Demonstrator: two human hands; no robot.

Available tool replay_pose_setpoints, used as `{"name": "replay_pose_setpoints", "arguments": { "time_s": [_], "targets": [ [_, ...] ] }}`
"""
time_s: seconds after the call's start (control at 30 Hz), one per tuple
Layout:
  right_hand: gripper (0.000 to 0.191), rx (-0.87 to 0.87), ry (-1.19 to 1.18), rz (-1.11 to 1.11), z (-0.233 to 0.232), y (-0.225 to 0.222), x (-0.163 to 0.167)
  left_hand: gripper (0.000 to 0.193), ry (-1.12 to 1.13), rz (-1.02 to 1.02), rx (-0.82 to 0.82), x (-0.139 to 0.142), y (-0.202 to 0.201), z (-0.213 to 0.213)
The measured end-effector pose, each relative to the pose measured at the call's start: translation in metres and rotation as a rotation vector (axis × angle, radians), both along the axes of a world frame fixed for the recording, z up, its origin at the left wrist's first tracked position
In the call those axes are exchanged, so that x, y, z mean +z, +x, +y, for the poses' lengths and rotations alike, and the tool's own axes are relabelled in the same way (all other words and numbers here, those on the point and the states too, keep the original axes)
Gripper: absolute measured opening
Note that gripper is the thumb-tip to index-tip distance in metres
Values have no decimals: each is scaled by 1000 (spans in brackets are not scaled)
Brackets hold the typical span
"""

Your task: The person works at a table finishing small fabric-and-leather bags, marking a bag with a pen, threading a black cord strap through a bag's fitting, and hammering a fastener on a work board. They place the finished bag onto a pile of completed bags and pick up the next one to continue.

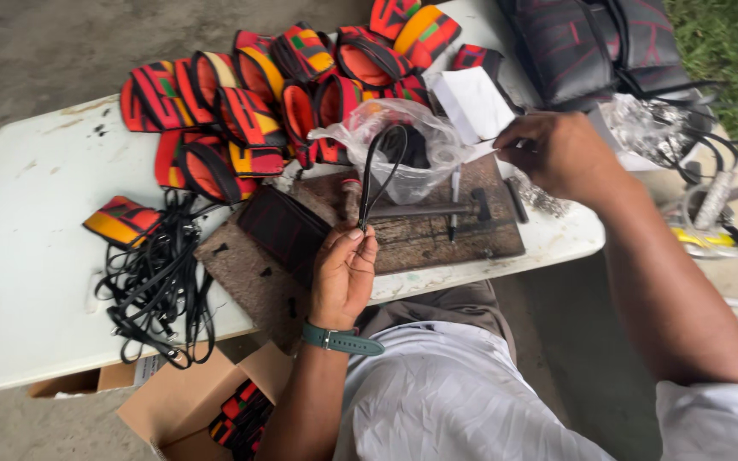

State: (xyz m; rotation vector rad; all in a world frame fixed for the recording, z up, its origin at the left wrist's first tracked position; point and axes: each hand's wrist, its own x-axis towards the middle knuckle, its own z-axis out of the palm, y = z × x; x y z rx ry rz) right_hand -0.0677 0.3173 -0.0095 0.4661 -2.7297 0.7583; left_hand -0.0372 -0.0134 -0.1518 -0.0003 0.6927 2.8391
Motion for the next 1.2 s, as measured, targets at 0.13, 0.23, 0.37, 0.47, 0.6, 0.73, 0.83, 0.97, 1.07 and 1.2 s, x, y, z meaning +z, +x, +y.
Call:
{"name": "replay_pose_setpoints", "arguments": {
  "time_s": [0.13, 0.23, 0.37, 0.47, 0.6, 0.73, 0.83, 0.97, 1.07, 1.2],
  "targets": [
    [12, 232, 69, 55, -53, -56, -17, 22, 25, -37, 34, 8, 6, -6],
    [17, 275, 316, -35, -96, -101, -51, 21, -129, 32, 36, 12, 10, -3],
    [22, 224, 766, 0, -133, -136, -85, 15, -340, 105, 95, 13, 7, 0],
    [20, 176, 862, -49, -134, -135, -82, 14, -535, 123, 191, 12, 0, -1],
    [42, 226, 39, -18, -114, -83, -42, 17, -578, 183, 320, 9, -7, 1],
    [55, 271, -718, -574, -115, -37, -29, 18, -706, 211, 337, 8, -8, 11],
    [44, 283, -856, -629, -133, -31, -42, 25, -918, 224, 257, 11, -6, 14],
    [27, 454, -803, -616, -154, -37, -61, 19, -949, 263, 203, 11, -8, 8],
    [20, 486, -708, -595, -161, -34, -66, 23, -811, 198, 186, 6, -11, 3],
    [19, 465, -650, -560, -160, -26, -65, 21, -638, 180, 81, 1, -9, -1]
  ]
}}
